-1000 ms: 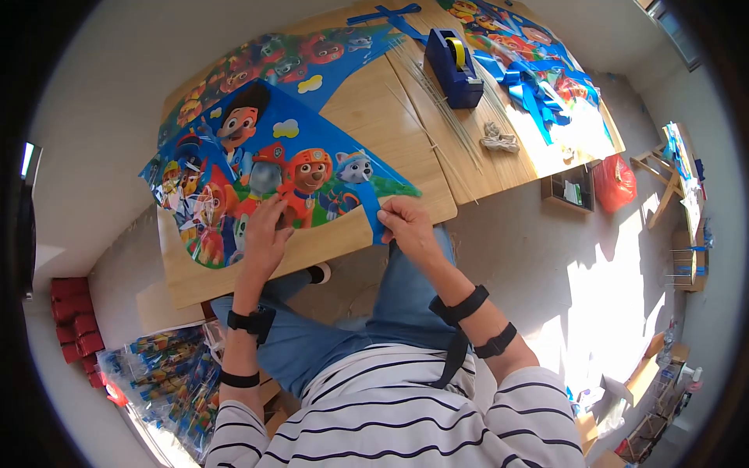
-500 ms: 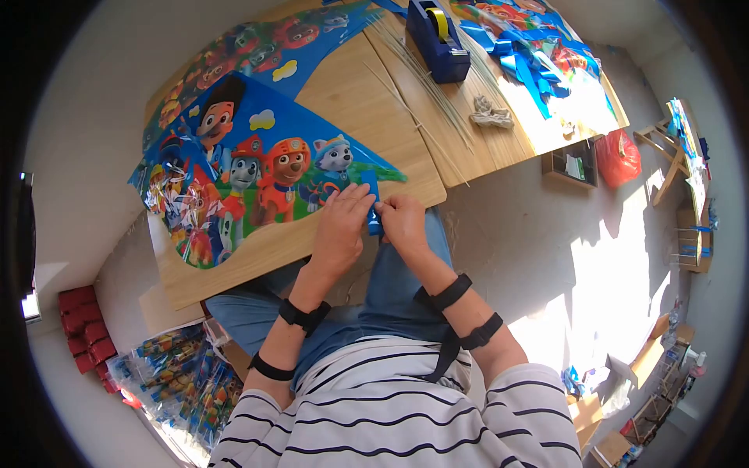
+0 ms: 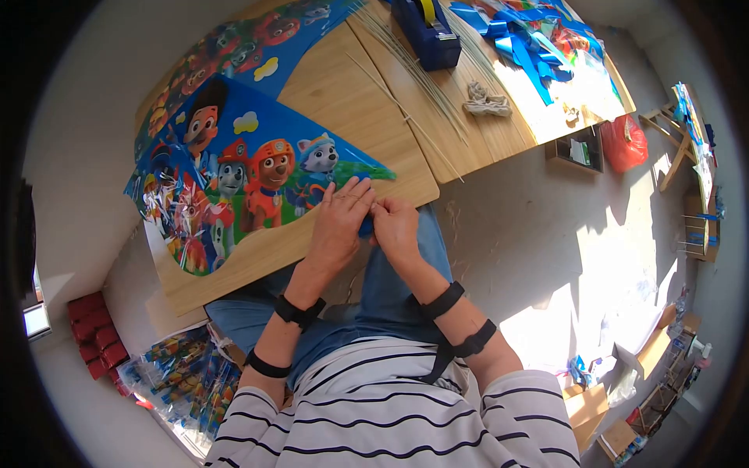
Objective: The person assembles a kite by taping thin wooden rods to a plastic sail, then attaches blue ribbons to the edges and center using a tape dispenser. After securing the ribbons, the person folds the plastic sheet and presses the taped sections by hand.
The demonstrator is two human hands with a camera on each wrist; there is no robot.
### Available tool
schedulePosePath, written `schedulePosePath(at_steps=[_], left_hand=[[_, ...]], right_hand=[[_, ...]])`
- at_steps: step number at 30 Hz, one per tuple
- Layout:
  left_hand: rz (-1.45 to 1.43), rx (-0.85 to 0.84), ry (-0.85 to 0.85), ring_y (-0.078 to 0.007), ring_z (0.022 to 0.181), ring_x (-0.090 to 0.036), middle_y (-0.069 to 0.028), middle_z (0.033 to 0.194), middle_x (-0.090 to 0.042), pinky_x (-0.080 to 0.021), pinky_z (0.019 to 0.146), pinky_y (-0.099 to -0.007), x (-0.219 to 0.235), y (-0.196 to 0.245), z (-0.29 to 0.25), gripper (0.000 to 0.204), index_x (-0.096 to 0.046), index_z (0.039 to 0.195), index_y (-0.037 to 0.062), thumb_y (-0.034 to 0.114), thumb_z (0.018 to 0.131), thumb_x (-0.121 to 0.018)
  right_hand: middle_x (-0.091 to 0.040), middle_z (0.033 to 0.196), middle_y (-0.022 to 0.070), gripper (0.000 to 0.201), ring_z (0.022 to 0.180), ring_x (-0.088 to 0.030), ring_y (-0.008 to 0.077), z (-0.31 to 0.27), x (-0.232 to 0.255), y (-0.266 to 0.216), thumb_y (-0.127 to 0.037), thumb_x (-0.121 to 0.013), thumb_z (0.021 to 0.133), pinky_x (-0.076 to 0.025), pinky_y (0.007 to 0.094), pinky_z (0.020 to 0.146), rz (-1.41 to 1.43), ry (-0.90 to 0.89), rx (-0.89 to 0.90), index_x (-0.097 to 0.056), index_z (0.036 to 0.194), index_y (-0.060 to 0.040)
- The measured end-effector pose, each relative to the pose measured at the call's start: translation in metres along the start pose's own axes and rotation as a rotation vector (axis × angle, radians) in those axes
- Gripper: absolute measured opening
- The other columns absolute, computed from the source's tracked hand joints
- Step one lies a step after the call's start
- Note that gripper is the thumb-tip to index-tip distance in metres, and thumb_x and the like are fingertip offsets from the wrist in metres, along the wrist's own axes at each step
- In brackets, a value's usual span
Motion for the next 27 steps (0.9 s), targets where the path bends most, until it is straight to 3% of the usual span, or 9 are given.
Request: schedulePosePath(at_steps=[6,9,12,15,21,23,27], left_hand=[[-0.010,-0.006,-0.012,-0.0301,0.137,-0.042,-0.0125,0.142,-0.051,-0.025,0.116,-0.0538,0.003,0.002,0.003,0.056,-0.056,0.130,0.0020,-0.001,0.075,-0.061],[-0.006,-0.012,-0.010,-0.0299,0.136,-0.044,-0.0123,0.141,-0.052,-0.025,0.115,-0.0552,0.004,0.001,0.005,0.050,-0.058,0.127,0.0007,-0.002,0.078,-0.059],[0.025,-0.014,-0.009,-0.0292,0.135,-0.044,-0.0117,0.141,-0.052,-0.025,0.115,-0.0566,0.002,-0.002,0.005,0.048,-0.058,0.126,0.0015,-0.002,0.079,-0.058],[0.054,-0.015,-0.013,-0.0286,0.135,-0.045,-0.0113,0.140,-0.053,-0.025,0.115,-0.0580,0.000,-0.002,0.004,0.045,-0.059,0.125,0.0023,-0.002,0.080,-0.056],[0.047,-0.001,0.002,-0.0286,0.135,-0.045,-0.0112,0.140,-0.053,-0.025,0.114,-0.0594,0.003,-0.001,0.007,0.045,-0.059,0.125,0.0024,-0.003,0.081,-0.054],[0.033,0.000,-0.005,-0.0293,0.137,-0.043,-0.0107,0.143,-0.050,-0.024,0.114,-0.0588,0.000,-0.002,0.005,0.054,-0.057,0.130,0.0037,-0.008,0.077,-0.052],[0.056,0.000,-0.009,-0.0322,0.134,-0.045,-0.0115,0.142,-0.051,-0.026,0.114,-0.0578,0.005,0.005,0.000,0.053,-0.057,0.130,0.0021,-0.007,0.078,-0.053]], right_hand=[[-0.062,0.061,0.0090,0.021,0.040,-0.057,0.0150,0.002,-0.001,0.005,-0.011,-0.061,0.091,-0.043,0.0297,0.037,0.013,0.013,0.030,-0.068,0.082,0.0064],[-0.065,0.062,0.0123,0.018,0.045,-0.062,0.0209,-0.002,-0.001,0.000,-0.012,-0.064,0.089,-0.048,0.0336,0.044,-0.039,-0.035,0.032,-0.069,0.082,0.0040],[-0.066,0.066,0.0166,0.014,0.057,-0.066,0.0301,-0.007,0.013,-0.026,-0.013,-0.067,0.083,-0.051,0.0387,0.054,-0.483,0.127,0.413,-0.068,0.080,0.0006],[-0.066,0.068,0.0154,0.012,0.060,-0.066,0.0234,0.005,0.026,-0.060,-0.011,-0.070,0.082,-0.049,0.0344,0.056,-0.560,0.246,0.638,-0.068,0.086,0.0006],[-0.066,0.072,0.0165,0.013,0.071,-0.065,0.0361,0.052,0.001,-0.083,-0.017,-0.072,0.074,-0.049,0.0458,0.062,-0.753,0.060,0.664,-0.066,0.079,-0.0061],[-0.067,0.073,0.0158,0.014,0.072,-0.065,0.0360,0.062,-0.003,-0.072,-0.018,-0.073,0.073,-0.049,0.0469,0.062,-0.800,0.071,0.656,-0.066,0.077,-0.0068],[-0.067,0.074,0.0152,0.013,0.073,-0.066,0.0359,0.067,-0.005,-0.068,-0.018,-0.073,0.071,-0.050,0.0473,0.064,-0.867,0.088,0.602,-0.067,0.076,-0.0081]])
Point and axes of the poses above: each hand's wrist, its own z-axis towards the middle knuckle, its own x-axis out of the back of the hand, y = z × x, the point moved 6 cm from there along z, towards the middle knuckle
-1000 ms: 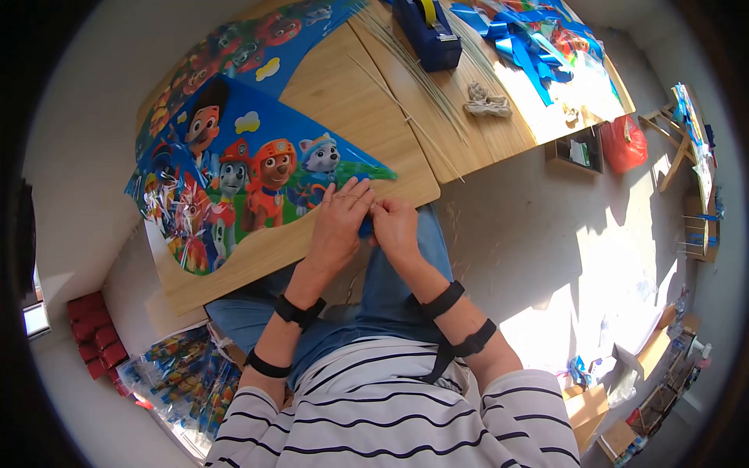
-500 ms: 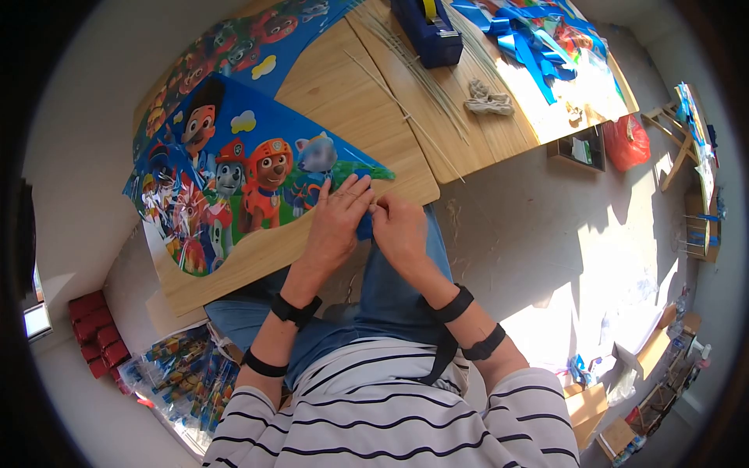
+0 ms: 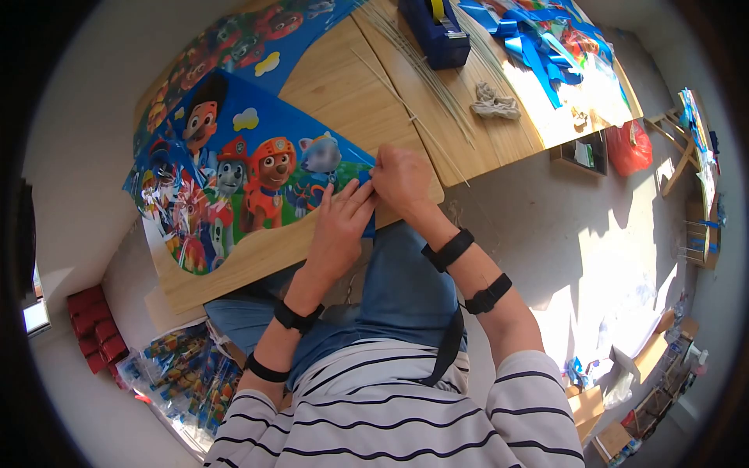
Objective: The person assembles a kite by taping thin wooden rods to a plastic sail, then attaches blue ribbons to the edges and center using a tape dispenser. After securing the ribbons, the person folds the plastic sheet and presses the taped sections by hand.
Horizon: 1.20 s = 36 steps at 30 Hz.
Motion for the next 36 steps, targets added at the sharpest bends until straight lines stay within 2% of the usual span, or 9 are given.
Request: schedulePosePath(at_steps=[12,15,18,21,25,26,29,33,36], left_hand=[[0.007,0.088,0.069,-0.0305,0.131,-0.045,-0.0111,0.137,-0.052,-0.029,0.111,-0.0577,-0.007,0.004,-0.004,0.057,-0.056,0.130,0.0020,0.017,0.078,-0.074],[0.020,0.107,0.042,-0.0286,0.131,-0.046,-0.0104,0.137,-0.052,-0.028,0.109,-0.0593,-0.004,0.006,-0.001,0.056,-0.057,0.128,0.0019,0.020,0.078,-0.074],[0.026,0.121,0.022,-0.0274,0.130,-0.046,-0.0097,0.136,-0.052,-0.027,0.109,-0.0597,-0.003,0.007,0.001,0.055,-0.057,0.127,0.0020,0.022,0.079,-0.075],[0.029,0.138,-0.008,-0.0268,0.130,-0.046,-0.0090,0.136,-0.051,-0.027,0.110,-0.0595,-0.001,0.006,0.000,0.056,-0.056,0.127,0.0025,0.023,0.078,-0.075],[0.037,0.130,-0.015,-0.0258,0.131,-0.044,-0.0079,0.136,-0.050,-0.026,0.110,-0.0616,-0.002,0.007,0.001,0.057,-0.056,0.127,0.0035,0.024,0.078,-0.076],[0.033,0.122,-0.012,-0.0257,0.131,-0.044,-0.0077,0.137,-0.050,-0.025,0.109,-0.0619,-0.001,0.008,0.001,0.057,-0.056,0.127,0.0036,0.024,0.078,-0.076],[0.032,0.123,-0.020,-0.0256,0.131,-0.044,-0.0074,0.137,-0.050,-0.025,0.110,-0.0627,0.002,0.008,0.002,0.057,-0.057,0.127,0.0037,0.024,0.078,-0.076],[0.025,0.124,-0.016,-0.0260,0.131,-0.044,-0.0076,0.137,-0.050,-0.024,0.110,-0.0631,0.002,0.006,0.002,0.057,-0.057,0.127,0.0037,0.024,0.078,-0.076],[0.016,0.128,-0.023,-0.0264,0.131,-0.044,-0.0078,0.137,-0.050,-0.024,0.110,-0.0632,0.001,0.007,0.000,0.056,-0.057,0.127,0.0036,0.024,0.077,-0.076]], right_hand=[[-0.068,0.076,0.0153,0.014,0.077,-0.067,0.0361,0.002,0.005,-0.003,-0.020,-0.074,0.069,-0.052,0.0454,0.066,0.002,-0.038,-0.040,-0.068,0.076,-0.0096],[-0.068,0.071,0.0138,0.013,0.069,-0.068,0.0289,0.004,0.008,0.000,-0.017,-0.073,0.071,-0.052,0.0402,0.061,0.021,0.001,0.026,-0.069,0.078,-0.0061],[-0.067,0.068,0.0095,0.014,0.063,-0.065,0.0180,0.014,0.005,0.026,-0.014,-0.072,0.074,-0.051,0.0327,0.056,0.624,-0.196,-0.265,-0.069,0.079,-0.0011],[-0.065,0.068,0.0064,0.015,0.062,-0.062,0.0116,0.034,0.036,0.041,-0.012,-0.070,0.078,-0.049,0.0279,0.054,0.707,-0.011,-0.273,-0.068,0.081,0.0029],[-0.067,0.075,0.0090,0.028,0.062,-0.064,0.0144,0.093,0.105,0.071,-0.012,-0.070,0.080,-0.051,0.0271,0.056,0.589,0.366,-0.155,-0.065,0.104,0.0020],[-0.068,0.077,0.0104,0.036,0.063,-0.067,0.0163,0.114,0.114,0.086,-0.013,-0.070,0.081,-0.051,0.0259,0.056,0.539,0.391,-0.194,-0.061,0.113,0.0009],[-0.068,0.077,0.0122,0.038,0.063,-0.069,0.0194,0.149,0.147,0.082,-0.014,-0.070,0.083,-0.053,0.0275,0.055,0.578,0.473,-0.281,-0.060,0.117,0.0005],[-0.068,0.092,0.0121,0.029,0.063,-0.070,0.0218,0.196,0.152,0.081,-0.018,-0.069,0.085,-0.053,0.0308,0.051,0.481,0.169,-0.375,-0.064,0.109,-0.0038],[-0.067,0.084,0.0120,0.024,0.058,-0.069,0.0239,0.211,0.148,0.080,-0.016,-0.070,0.082,-0.052,0.0318,0.046,0.433,0.078,-0.380,-0.066,0.096,0.0024]])
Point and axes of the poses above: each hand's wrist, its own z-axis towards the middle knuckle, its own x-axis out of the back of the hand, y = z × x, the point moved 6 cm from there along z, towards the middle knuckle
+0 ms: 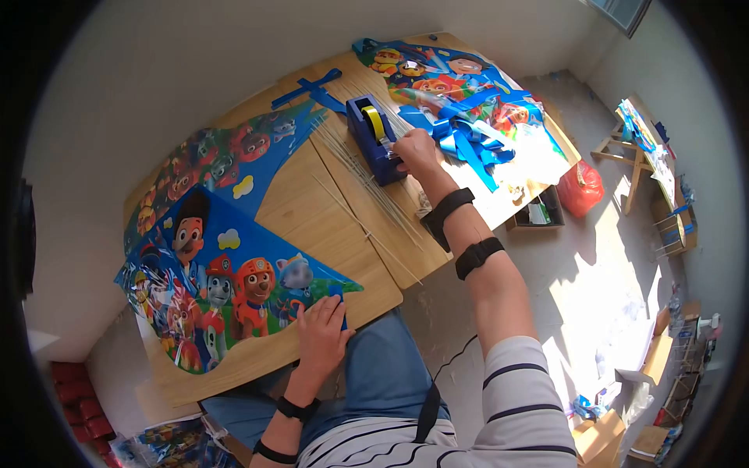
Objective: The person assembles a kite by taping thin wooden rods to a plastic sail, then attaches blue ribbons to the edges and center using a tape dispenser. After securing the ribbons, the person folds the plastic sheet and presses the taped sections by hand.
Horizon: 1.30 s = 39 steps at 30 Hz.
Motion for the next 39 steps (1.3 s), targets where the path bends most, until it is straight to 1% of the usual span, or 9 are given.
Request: schedulePosePath(at_steps=[7,13,14,18,22,25,28,31,39], left_hand=[[-0.004,-0.004,0.000,-0.0253,0.132,-0.043,-0.0071,0.138,-0.049,-0.025,0.109,-0.0644,0.001,0.000,0.000,0.060,-0.056,0.128,0.0036,0.023,0.075,-0.078],[-0.003,-0.005,-0.007,-0.0254,0.132,-0.042,-0.0069,0.138,-0.049,-0.025,0.109,-0.0648,0.002,0.002,0.000,0.060,-0.056,0.128,0.0037,0.022,0.075,-0.079],[-0.004,-0.001,-0.011,-0.0254,0.132,-0.042,-0.0069,0.138,-0.049,-0.025,0.109,-0.0649,0.001,0.002,0.000,0.060,-0.056,0.128,0.0037,0.021,0.074,-0.079],[-0.004,0.007,-0.017,-0.0256,0.132,-0.042,-0.0070,0.139,-0.049,-0.025,0.109,-0.0649,0.001,0.002,0.000,0.060,-0.056,0.128,0.0040,0.021,0.074,-0.079],[-0.021,0.024,-0.025,-0.0259,0.132,-0.043,-0.0071,0.139,-0.049,-0.025,0.109,-0.0645,0.000,0.001,0.001,0.060,-0.057,0.128,0.0043,0.020,0.074,-0.079],[-0.014,-0.008,0.004,-0.0261,0.132,-0.043,-0.0072,0.138,-0.050,-0.026,0.108,-0.0646,0.003,0.002,0.000,0.059,-0.057,0.127,0.0043,0.021,0.074,-0.079],[-0.012,-0.010,0.004,-0.0261,0.132,-0.044,-0.0072,0.138,-0.050,-0.026,0.108,-0.0644,0.002,0.001,0.000,0.059,-0.057,0.127,0.0044,0.020,0.075,-0.078],[-0.010,0.004,-0.007,-0.0260,0.132,-0.044,-0.0071,0.138,-0.051,-0.026,0.108,-0.0644,0.001,0.000,0.001,0.059,-0.057,0.127,0.0045,0.020,0.075,-0.078],[-0.020,0.001,0.003,-0.0260,0.131,-0.044,-0.0069,0.138,-0.050,-0.025,0.108,-0.0645,0.002,0.001,0.000,0.060,-0.056,0.127,0.0042,0.019,0.074,-0.079]], right_hand=[[-0.067,0.076,0.0123,0.017,0.054,-0.068,0.0245,-0.003,0.003,0.000,-0.011,-0.069,0.080,-0.049,0.0325,0.045,0.165,0.005,0.068,-0.064,0.083,0.0046],[-0.066,0.071,0.0093,0.012,0.071,-0.073,0.0237,-0.018,0.005,0.025,-0.011,-0.069,0.083,-0.050,0.0349,0.061,0.232,-0.051,0.089,-0.061,0.079,-0.0040],[-0.066,0.074,0.0082,0.012,0.081,-0.073,0.0249,-0.020,0.003,0.032,-0.013,-0.069,0.086,-0.051,0.0383,0.066,0.243,-0.089,0.053,-0.060,0.083,-0.0054],[-0.065,0.087,0.0134,0.013,0.080,-0.072,0.0318,-0.036,-0.011,0.044,-0.011,-0.064,0.090,-0.057,0.0411,0.062,0.594,-0.086,-0.005,-0.058,0.091,-0.0001],[-0.061,0.091,0.0151,0.010,0.080,-0.072,0.0344,-0.064,-0.014,0.063,-0.002,-0.054,0.092,-0.062,0.0476,0.074,0.892,-0.050,-0.307,-0.054,0.098,0.0055],[-0.060,0.090,0.0150,0.016,0.078,-0.071,0.0323,-0.069,-0.010,0.068,-0.003,-0.056,0.091,-0.062,0.0458,0.072,0.978,-0.002,-0.247,-0.053,0.105,0.0054],[-0.062,0.093,0.0169,0.018,0.079,-0.070,0.0313,-0.066,-0.003,0.061,-0.003,-0.059,0.090,-0.061,0.0475,0.076,0.945,0.004,-0.202,-0.054,0.106,0.0031],[-0.061,0.091,0.0134,0.022,0.075,-0.070,0.0287,-0.061,-0.006,0.054,-0.005,-0.061,0.089,-0.061,0.0405,0.070,0.898,-0.010,-0.188,-0.053,0.108,0.0019],[-0.063,0.069,0.0109,0.009,0.058,-0.064,0.0209,-0.040,-0.014,0.055,-0.005,-0.068,0.083,-0.055,0.0319,0.054,0.625,0.024,-0.061,-0.064,0.086,0.0022]])
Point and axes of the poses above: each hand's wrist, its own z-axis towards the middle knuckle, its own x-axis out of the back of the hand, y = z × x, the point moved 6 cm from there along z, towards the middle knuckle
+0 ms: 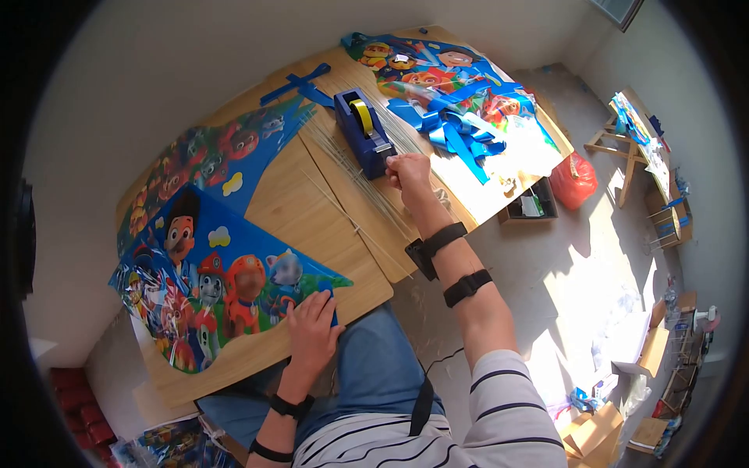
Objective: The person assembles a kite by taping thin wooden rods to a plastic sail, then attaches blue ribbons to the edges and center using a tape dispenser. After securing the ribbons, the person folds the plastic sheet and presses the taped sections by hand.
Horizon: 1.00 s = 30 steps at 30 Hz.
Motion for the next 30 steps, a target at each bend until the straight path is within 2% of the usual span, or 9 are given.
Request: schedulePosePath(at_steps=[4,5,14,16,18,20,21,25,30], left_hand=[[-0.009,0.003,0.004,-0.0277,0.132,-0.044,-0.0083,0.137,-0.050,-0.024,0.108,-0.0635,0.004,0.003,0.001,0.056,-0.057,0.126,0.0034,0.018,0.075,-0.077],[-0.008,0.006,0.004,-0.0275,0.132,-0.044,-0.0082,0.137,-0.050,-0.025,0.108,-0.0637,0.005,0.003,0.001,0.056,-0.057,0.126,0.0035,0.018,0.075,-0.077],[0.030,0.010,0.016,-0.0243,0.132,-0.044,-0.0055,0.138,-0.049,-0.026,0.109,-0.0640,-0.002,0.000,-0.002,0.055,-0.057,0.126,0.0057,0.019,0.076,-0.077],[0.032,0.023,0.021,-0.0236,0.132,-0.044,-0.0046,0.139,-0.050,-0.026,0.109,-0.0640,-0.003,-0.005,-0.002,0.055,-0.057,0.126,0.0063,0.019,0.076,-0.077],[0.039,0.031,0.046,-0.0233,0.132,-0.044,-0.0041,0.139,-0.050,-0.025,0.109,-0.0643,-0.003,-0.006,0.001,0.055,-0.058,0.126,0.0068,0.019,0.076,-0.077],[0.034,0.027,0.037,-0.0231,0.132,-0.044,-0.0039,0.139,-0.050,-0.026,0.109,-0.0645,-0.005,-0.005,-0.004,0.055,-0.058,0.126,0.0069,0.019,0.076,-0.077],[0.034,0.023,0.039,-0.0231,0.132,-0.044,-0.0040,0.139,-0.050,-0.026,0.109,-0.0645,-0.004,-0.005,-0.003,0.054,-0.058,0.125,0.0067,0.019,0.076,-0.077],[0.027,0.013,0.052,-0.0234,0.131,-0.044,-0.0046,0.138,-0.050,-0.026,0.108,-0.0649,-0.004,-0.006,-0.002,0.054,-0.058,0.125,0.0061,0.017,0.076,-0.077],[0.014,0.015,0.067,-0.0241,0.131,-0.044,-0.0055,0.135,-0.049,-0.026,0.107,-0.0657,-0.004,-0.005,-0.002,0.055,-0.057,0.125,0.0059,0.016,0.075,-0.077]], right_hand=[[-0.063,0.061,0.0102,0.013,0.050,-0.060,0.0176,0.031,-0.001,0.007,-0.007,-0.070,0.078,-0.050,0.0299,0.045,-0.442,0.272,0.193,-0.066,0.071,0.0030],[-0.069,0.065,0.0151,0.015,0.064,-0.068,0.0263,0.039,0.002,0.011,-0.013,-0.069,0.068,-0.053,0.0383,0.064,-0.473,0.300,0.198,-0.070,0.066,0.0017],[-0.068,0.066,0.0184,0.015,0.061,-0.068,0.0291,0.042,0.010,0.006,-0.008,-0.062,0.072,-0.054,0.0400,0.062,-0.736,0.437,0.190,-0.072,0.073,0.0035],[-0.068,0.070,0.0137,0.011,0.059,-0.066,0.0219,0.008,0.003,0.003,-0.007,-0.070,0.079,-0.050,0.0333,0.045,-0.728,0.315,-0.035,-0.065,0.079,0.0035],[-0.064,0.068,0.0090,0.012,0.053,-0.058,0.0148,-0.009,-0.001,0.005,-0.009,-0.071,0.081,-0.043,0.0286,0.043,-0.613,0.237,0.002,-0.064,0.077,0.0008],[-0.062,0.066,0.0052,0.011,0.053,-0.055,0.0106,-0.034,-0.020,-0.003,-0.009,-0.070,0.083,-0.040,0.0251,0.045,-0.367,-0.080,0.191,-0.065,0.076,-0.0012],[-0.060,0.064,0.0022,0.012,0.054,-0.053,0.0084,-0.057,-0.034,-0.006,-0.009,-0.069,0.083,-0.038,0.0229,0.046,-0.379,-0.152,0.104,-0.064,0.075,-0.0029],[-0.063,0.060,0.0068,0.013,0.056,-0.058,0.0132,-0.141,-0.076,0.049,-0.012,-0.072,0.077,-0.044,0.0284,0.049,-0.614,-0.513,-0.086,-0.068,0.074,-0.0002],[-0.067,0.070,0.0168,0.013,0.064,-0.066,0.0272,-0.163,-0.098,0.082,-0.013,-0.073,0.073,-0.051,0.0385,0.060,-0.907,-0.617,0.112,-0.071,0.076,-0.0003]])
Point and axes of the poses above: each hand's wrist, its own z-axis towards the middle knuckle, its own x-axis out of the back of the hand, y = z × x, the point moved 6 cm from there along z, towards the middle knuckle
